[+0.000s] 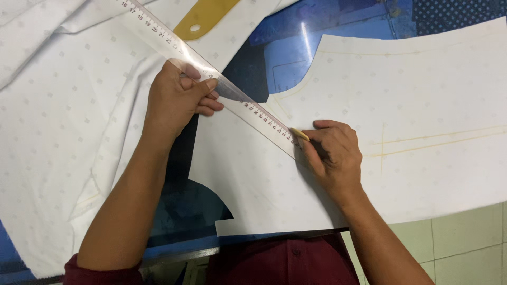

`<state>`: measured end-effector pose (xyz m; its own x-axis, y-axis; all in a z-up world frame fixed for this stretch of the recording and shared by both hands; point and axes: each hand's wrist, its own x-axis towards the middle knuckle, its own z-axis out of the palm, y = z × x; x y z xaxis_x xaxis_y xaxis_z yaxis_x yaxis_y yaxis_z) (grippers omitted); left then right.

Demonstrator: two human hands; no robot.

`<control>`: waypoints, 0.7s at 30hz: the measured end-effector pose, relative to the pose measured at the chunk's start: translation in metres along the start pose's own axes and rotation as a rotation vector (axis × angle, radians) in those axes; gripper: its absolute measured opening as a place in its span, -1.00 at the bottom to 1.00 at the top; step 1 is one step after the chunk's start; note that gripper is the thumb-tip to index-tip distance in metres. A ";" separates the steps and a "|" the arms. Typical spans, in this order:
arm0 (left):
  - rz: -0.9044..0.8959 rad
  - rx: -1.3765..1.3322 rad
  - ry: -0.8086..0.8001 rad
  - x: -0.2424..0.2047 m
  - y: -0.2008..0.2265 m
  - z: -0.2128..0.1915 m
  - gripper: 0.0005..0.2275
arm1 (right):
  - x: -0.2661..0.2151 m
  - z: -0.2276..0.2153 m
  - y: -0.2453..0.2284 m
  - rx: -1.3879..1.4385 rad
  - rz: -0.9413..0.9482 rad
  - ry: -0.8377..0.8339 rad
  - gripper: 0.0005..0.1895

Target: The person uses a ruler and a piece of tailor's chalk to trace lines onto a white fabric pattern on a blue table. The person marks multiple edges, then folds the fabric and smooths it out by hand.

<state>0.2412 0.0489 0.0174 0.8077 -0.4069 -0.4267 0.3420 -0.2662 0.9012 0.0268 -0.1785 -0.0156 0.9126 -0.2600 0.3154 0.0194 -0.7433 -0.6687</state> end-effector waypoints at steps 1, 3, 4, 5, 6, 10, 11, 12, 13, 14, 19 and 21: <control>0.002 0.006 -0.011 0.001 0.000 -0.001 -0.70 | 0.002 0.001 -0.003 -0.004 0.010 -0.001 -0.96; 0.024 0.006 -0.019 0.006 0.004 -0.004 -0.71 | 0.001 0.000 -0.004 -0.007 0.016 0.000 -0.96; 0.045 0.008 -0.028 0.009 0.005 -0.006 -0.72 | 0.000 0.000 -0.005 -0.010 0.024 0.002 -0.95; 0.043 0.007 -0.028 0.013 0.005 -0.005 -0.72 | 0.002 0.001 -0.005 -0.010 0.025 0.000 -0.95; -0.049 0.015 0.019 0.017 0.005 -0.004 -0.75 | 0.004 0.002 -0.005 -0.015 -0.038 -0.006 -0.94; -0.170 0.041 0.051 0.021 0.011 -0.002 -0.74 | 0.016 0.014 -0.011 0.005 -0.064 0.006 -0.93; -0.170 0.043 0.047 0.022 0.013 -0.001 -0.74 | 0.020 0.019 -0.012 0.005 -0.061 0.009 -0.93; -0.190 0.059 0.050 0.024 0.014 -0.001 -0.73 | 0.023 0.023 -0.012 0.002 -0.066 0.024 -0.94; -0.210 0.074 0.053 0.026 0.016 0.000 -0.72 | 0.026 0.028 -0.013 -0.002 -0.072 0.040 -0.95; -0.210 0.077 0.049 0.025 0.019 -0.001 -0.72 | 0.031 0.032 -0.015 -0.003 -0.068 0.042 -0.95; -0.083 0.017 0.002 0.041 -0.013 -0.005 -0.70 | 0.050 0.062 -0.013 -0.014 -0.078 0.077 -0.88; -0.154 -0.005 0.023 0.033 -0.006 -0.010 -0.66 | 0.056 0.063 -0.030 0.042 -0.112 0.040 -0.86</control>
<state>0.2706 0.0462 -0.0006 0.7561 -0.3414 -0.5584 0.4652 -0.3198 0.8254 0.1034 -0.1318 -0.0203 0.8869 -0.2014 0.4159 0.1385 -0.7428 -0.6550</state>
